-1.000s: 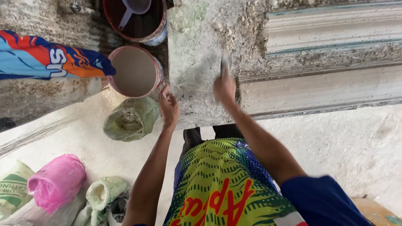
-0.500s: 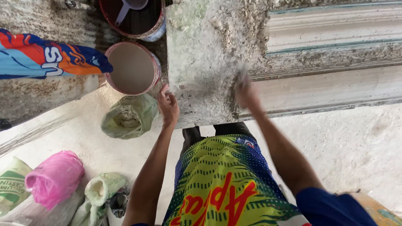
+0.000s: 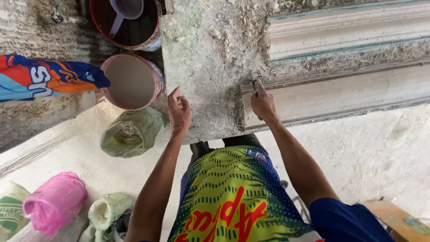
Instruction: The person kneels on the workshop floor and scrapes excess plaster residue from the grooves of decorative molding strips using a small handheld scraper, steadying each piece with the other hand. They work along the lengths of several moldings, repositioning pieces and moving between them as they clean the profiles.
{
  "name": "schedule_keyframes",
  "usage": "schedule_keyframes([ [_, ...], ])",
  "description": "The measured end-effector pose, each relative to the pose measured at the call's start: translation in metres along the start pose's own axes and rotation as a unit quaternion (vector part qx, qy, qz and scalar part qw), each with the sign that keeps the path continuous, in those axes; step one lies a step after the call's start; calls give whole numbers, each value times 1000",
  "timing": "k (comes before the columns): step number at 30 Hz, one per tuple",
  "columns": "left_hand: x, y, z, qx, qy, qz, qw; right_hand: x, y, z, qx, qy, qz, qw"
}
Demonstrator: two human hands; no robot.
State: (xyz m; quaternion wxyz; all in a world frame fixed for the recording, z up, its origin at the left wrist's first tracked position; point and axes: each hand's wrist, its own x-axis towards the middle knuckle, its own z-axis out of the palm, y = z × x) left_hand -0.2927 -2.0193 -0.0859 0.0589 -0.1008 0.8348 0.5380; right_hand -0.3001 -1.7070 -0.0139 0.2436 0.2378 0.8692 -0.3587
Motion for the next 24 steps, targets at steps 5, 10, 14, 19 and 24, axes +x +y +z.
schedule_keyframes([
  [5, -4, 2, 10, 4, -2, -1, 1000, 65, -16, -18, 24, 9, -15, 1000],
  [10, -12, 4, 22, -5, -11, 24, 1000, 15, -1, 18, 8, 41, -86, 995],
  [14, -11, 3, 26, 16, -21, 35, 999, 20, -4, 29, -8, 11, -25, 1000],
  [19, -14, 1, 23, 5, -21, 22, 1000, 145, -38, -27, 34, -8, -25, 999],
  [24, -17, -2, 21, -52, -4, 27, 998, 26, -13, 58, 0, 17, -56, 998],
])
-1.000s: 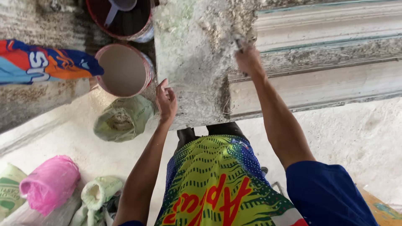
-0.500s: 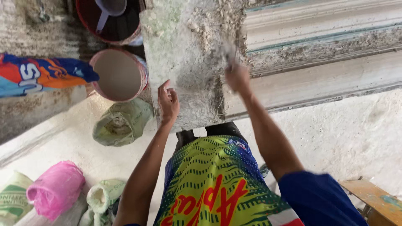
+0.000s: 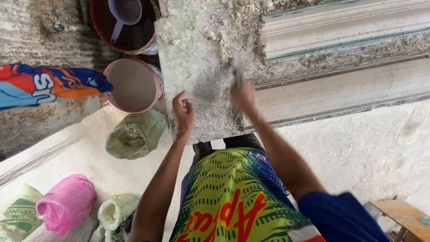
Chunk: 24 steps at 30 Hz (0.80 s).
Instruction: The person kneels on the workshop floor and scrapes excess plaster residue from the grooves of decorative molding strips using a small handheld scraper, steadying each piece with the other hand. They work along the lengths of several moldings, repositioning pieces and moving between them as they clean the profiles.
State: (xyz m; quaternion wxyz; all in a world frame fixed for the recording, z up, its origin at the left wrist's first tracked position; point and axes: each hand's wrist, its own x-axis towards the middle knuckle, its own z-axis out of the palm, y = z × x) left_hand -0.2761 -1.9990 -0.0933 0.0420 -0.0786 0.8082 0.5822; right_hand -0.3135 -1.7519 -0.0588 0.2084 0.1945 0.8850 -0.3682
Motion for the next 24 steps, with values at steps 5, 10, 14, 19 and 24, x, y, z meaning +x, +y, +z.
schedule_keyframes([
  [5, 0, -8, -10, 72, 13, -23, 997, 20, -12, 4, -16, -20, 43, 999],
  [10, -7, -4, -22, 57, 23, 0, 998, 119, -40, -74, -1, 14, 86, 996],
  [14, -12, 9, -29, 76, 20, -12, 997, -6, -50, 16, -43, 61, -85, 994],
  [19, -8, 8, -39, 58, 14, -33, 998, -10, -88, 63, 70, -3, 138, 988],
  [24, -5, -23, -55, 22, 68, -35, 997, 87, -99, -57, 233, 20, 181, 955],
])
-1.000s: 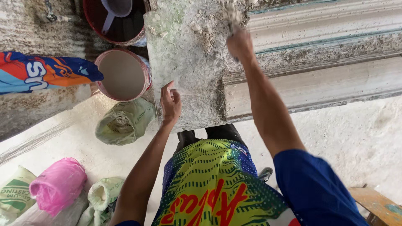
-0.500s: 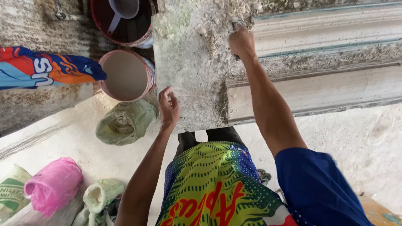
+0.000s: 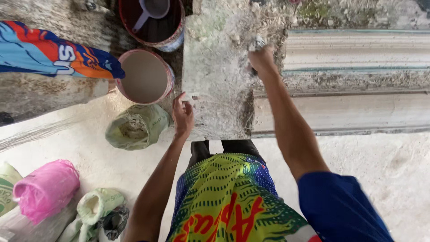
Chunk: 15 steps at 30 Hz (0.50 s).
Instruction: The person kneels on the workshop floor and scrapes excess plaster residue from the grooves of decorative molding strips using a small handheld scraper, steadying each piece with the other hand. They work along the lengths of several moldings, repositioning pieces and moving between them as they clean the profiles.
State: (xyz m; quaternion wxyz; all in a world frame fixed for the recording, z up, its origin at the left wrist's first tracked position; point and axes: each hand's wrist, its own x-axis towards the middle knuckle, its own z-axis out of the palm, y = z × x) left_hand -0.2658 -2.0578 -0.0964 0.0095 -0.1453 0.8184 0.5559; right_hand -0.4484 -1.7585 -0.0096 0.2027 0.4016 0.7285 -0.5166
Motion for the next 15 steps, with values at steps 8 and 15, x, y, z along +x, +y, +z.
schedule_keyframes([
  [8, -4, -52, -46, 49, 107, -53, 992, -105, 31, 143, -157, -368, -175, 900],
  [15, 0, -31, -57, -6, 154, -37, 987, -105, -12, 162, -623, -263, -225, 702],
])
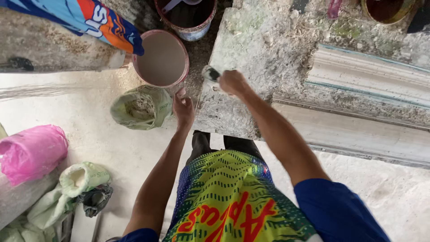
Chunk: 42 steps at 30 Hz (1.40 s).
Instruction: The person kneels on the workshop floor and scrapes excess plaster residue from the grooves of decorative molding strips using a small handheld scraper, steadying each piece with the other hand. They work along the lengths of several moldings, repositioning pieces and moving between them as they clean the profiles.
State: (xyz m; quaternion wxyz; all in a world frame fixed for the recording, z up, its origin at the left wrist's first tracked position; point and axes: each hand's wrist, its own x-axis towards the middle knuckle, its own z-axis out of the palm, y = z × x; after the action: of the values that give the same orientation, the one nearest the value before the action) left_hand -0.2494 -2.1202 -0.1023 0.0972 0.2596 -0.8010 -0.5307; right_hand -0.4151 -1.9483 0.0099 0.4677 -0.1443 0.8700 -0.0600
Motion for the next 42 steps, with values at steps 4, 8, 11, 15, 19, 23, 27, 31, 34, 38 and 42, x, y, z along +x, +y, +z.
schedule_keyframes([
  [4, -6, 9, -15, -23, -2, -60, 998, -26, 17, -16, -9, -6, 65, 998],
  [8, -10, 14, -27, -13, 9, -52, 999, -14, -1, -24, -131, 108, 49, 984],
  [11, -11, 14, -35, -6, -1, -77, 997, -12, -26, -21, -404, 635, -66, 655],
  [15, -7, 15, -43, -12, -1, -80, 997, -39, -36, -21, -322, 102, 4, 941],
  [19, -8, 18, -49, -36, 10, -58, 998, -51, -30, -49, -147, 70, 88, 983],
  [23, -9, 26, -54, -44, 6, -92, 995, -21, -41, -68, -269, 209, 17, 940],
  [27, -8, 18, -64, -90, -2, -88, 992, -10, -68, -22, -459, 244, -23, 854],
  [31, -8, -14, -77, -143, 34, -99, 984, -35, -84, 57, -493, 2, -91, 865],
  [34, -12, -37, -89, -191, 25, -132, 972, -43, -82, 82, -215, 10, -50, 975],
  [38, -25, -56, -96, -111, 10, -163, 980, -43, -80, 95, -184, 110, -6, 977],
  [42, -27, -64, -89, -125, -26, -136, 982, -55, -80, 131, -49, -117, -3, 992],
])
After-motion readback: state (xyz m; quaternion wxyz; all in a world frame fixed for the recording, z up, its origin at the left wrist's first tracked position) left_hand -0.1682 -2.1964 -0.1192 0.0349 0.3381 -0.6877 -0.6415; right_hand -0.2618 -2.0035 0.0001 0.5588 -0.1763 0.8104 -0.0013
